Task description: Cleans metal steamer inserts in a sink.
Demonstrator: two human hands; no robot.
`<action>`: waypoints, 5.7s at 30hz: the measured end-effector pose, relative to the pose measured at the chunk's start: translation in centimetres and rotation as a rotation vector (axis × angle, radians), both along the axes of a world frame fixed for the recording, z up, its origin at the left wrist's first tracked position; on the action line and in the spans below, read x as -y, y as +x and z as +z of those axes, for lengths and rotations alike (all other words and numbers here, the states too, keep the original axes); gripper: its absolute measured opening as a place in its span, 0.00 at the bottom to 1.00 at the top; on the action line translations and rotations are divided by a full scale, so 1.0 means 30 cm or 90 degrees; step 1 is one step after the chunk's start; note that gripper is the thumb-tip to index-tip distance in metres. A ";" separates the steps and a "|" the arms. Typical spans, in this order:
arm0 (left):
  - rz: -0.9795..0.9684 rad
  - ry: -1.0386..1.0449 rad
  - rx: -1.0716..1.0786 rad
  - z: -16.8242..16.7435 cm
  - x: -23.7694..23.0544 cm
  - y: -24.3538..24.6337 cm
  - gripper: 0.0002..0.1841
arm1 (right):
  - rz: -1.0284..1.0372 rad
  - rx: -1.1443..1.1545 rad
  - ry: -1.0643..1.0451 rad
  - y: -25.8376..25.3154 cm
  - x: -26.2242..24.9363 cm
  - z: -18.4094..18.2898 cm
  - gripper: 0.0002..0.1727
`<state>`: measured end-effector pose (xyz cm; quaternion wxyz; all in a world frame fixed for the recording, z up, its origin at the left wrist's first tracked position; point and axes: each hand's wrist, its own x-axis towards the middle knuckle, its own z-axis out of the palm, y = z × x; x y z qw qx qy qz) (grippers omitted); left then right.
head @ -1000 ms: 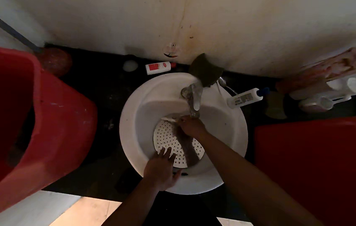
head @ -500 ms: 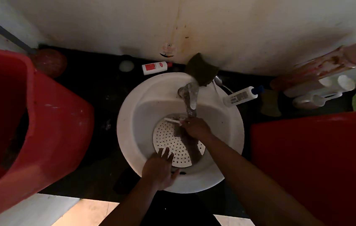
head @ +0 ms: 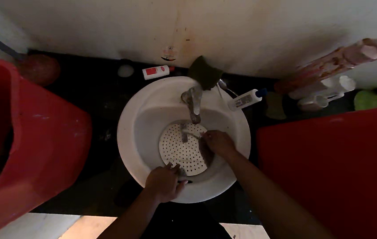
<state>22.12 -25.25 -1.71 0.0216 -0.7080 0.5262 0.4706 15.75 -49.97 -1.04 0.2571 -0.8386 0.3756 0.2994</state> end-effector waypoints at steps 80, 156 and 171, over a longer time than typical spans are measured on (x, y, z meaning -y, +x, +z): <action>0.447 0.075 0.048 -0.132 0.276 0.312 0.56 | -0.216 0.101 -0.077 -0.257 0.029 0.216 0.23; -0.007 0.050 0.037 0.011 0.029 0.046 0.36 | 0.090 0.013 0.048 0.108 -0.034 -0.065 0.25; -0.012 0.031 0.043 0.005 0.026 0.048 0.35 | 0.327 0.040 0.142 0.262 -0.074 -0.112 0.24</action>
